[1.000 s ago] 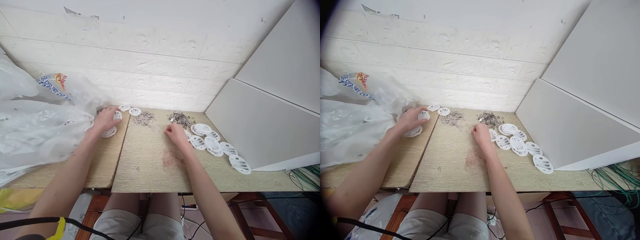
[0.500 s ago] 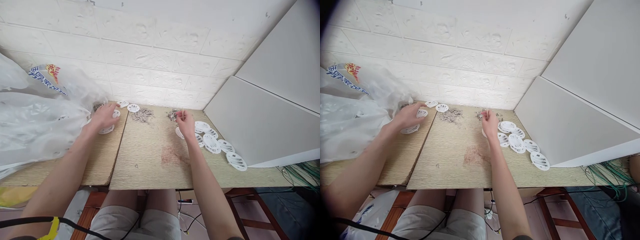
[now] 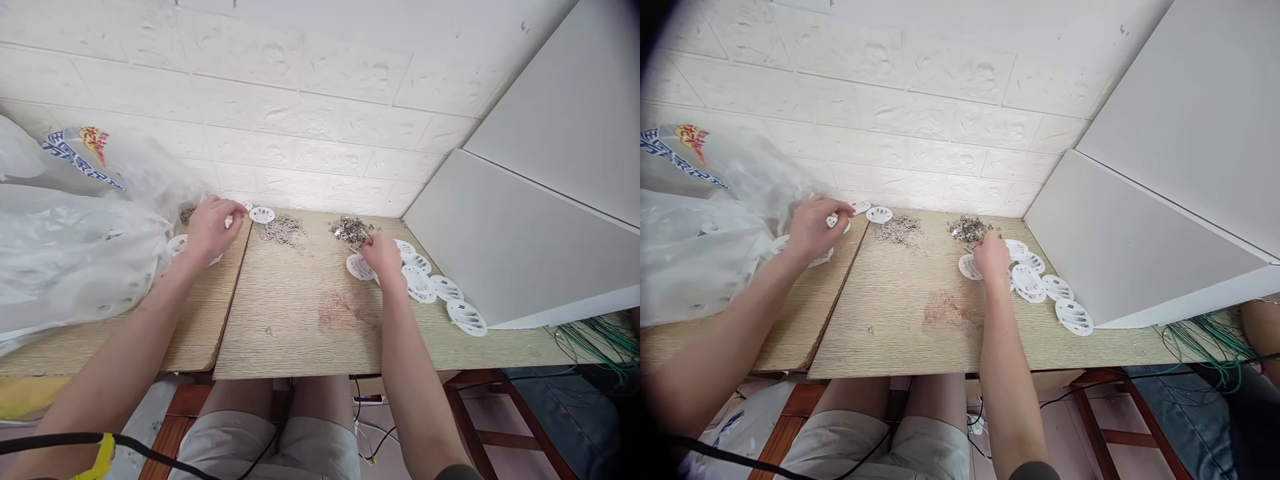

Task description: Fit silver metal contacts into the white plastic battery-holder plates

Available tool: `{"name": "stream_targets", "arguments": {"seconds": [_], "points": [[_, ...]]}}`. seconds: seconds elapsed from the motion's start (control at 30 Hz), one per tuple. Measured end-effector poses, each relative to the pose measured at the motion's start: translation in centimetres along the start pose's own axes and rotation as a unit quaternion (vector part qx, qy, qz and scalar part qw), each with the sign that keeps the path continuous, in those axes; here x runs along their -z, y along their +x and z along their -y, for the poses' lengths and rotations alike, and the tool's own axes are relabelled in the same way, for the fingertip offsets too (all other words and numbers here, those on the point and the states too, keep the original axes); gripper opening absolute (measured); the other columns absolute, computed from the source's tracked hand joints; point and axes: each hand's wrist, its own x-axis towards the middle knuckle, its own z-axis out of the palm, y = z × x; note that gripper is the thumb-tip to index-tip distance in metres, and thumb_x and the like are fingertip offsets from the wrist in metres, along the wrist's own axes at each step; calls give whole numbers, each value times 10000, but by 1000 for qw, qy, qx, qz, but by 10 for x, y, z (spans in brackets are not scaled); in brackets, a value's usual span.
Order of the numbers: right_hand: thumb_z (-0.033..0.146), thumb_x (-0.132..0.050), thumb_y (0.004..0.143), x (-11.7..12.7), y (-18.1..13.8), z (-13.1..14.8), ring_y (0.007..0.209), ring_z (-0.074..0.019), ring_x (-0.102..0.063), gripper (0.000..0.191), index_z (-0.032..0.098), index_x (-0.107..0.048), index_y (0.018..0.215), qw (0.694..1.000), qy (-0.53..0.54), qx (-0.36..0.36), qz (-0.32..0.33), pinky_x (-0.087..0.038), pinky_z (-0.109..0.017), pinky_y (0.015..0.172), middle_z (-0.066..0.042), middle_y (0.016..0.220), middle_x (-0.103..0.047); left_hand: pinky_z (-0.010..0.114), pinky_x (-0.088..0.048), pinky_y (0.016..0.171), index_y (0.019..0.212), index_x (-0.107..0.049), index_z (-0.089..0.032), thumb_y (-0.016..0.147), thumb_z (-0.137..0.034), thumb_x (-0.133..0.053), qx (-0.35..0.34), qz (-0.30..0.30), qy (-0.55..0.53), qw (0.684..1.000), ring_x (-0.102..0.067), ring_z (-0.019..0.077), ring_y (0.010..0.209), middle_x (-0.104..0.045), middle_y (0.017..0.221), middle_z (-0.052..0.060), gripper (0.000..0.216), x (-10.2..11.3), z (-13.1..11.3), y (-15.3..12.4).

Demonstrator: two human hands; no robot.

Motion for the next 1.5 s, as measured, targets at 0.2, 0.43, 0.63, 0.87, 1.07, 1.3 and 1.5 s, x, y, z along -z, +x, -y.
{"name": "stream_targets", "arguments": {"seconds": [0.2,0.43,0.63,0.87,1.07,1.3,1.5], "points": [[63,-438,728,-5,-11,20,674,-134,-530,242,159,-655,775,941,148,228,204,-369,-253,642,-20,744,-631,344,-447,724,858,-681,-188,887,-209,-450,-89,33,-21,995,-570,217,812,-696,774,45,234,-12,-17,-8],[129,-414,824,-8,-7,17,633,-121,-475,238,149,-647,868,949,183,220,135,-351,-257,628,-25,776,-633,340,-446,781,900,-673,-172,914,-167,-415,-270,165,-74,946,-548,210,868,-689,863,62,257,-27,-52,-22],[401,-581,838,6,-5,4,532,-99,-334,263,171,-576,712,967,167,179,68,-251,-265,548,45,555,-388,332,-434,769,906,-663,-171,926,-164,-408,-287,203,-90,932,-543,203,864,-675,875,64,256,-29,-59,-28],[340,-733,671,11,-6,2,571,-117,-479,192,171,-646,693,960,57,152,230,-307,-264,546,15,599,-534,343,-425,778,904,-663,-168,922,-164,-417,-262,224,-84,935,-538,204,866,-679,885,56,247,-32,-56,-29],[445,-628,796,0,-12,15,570,-102,-414,345,177,-487,631,954,110,193,203,-277,-260,549,19,616,-497,371,-429,832,922,-670,-168,946,-256,-408,-197,237,-82,948,-531,223,929,-673,907,71,277,-30,-62,-29],[417,-411,937,-28,-20,35,556,-116,-426,355,177,-509,695,944,157,222,188,-299,-255,565,18,579,-505,403,-436,844,1021,-669,-169,954,-344,-411,-157,248,-89,952,-527,244,967,-662,949,79,319,-34,-61,-32],[344,-418,933,-29,-16,34,617,-125,-464,319,164,-549,705,952,131,234,149,-312,-255,603,-7,663,-561,427,-425,900,1042,-676,-166,924,-374,-487,-118,237,-67,962,-515,262,1003,-648,966,87,305,-33,-53,-30]]}}
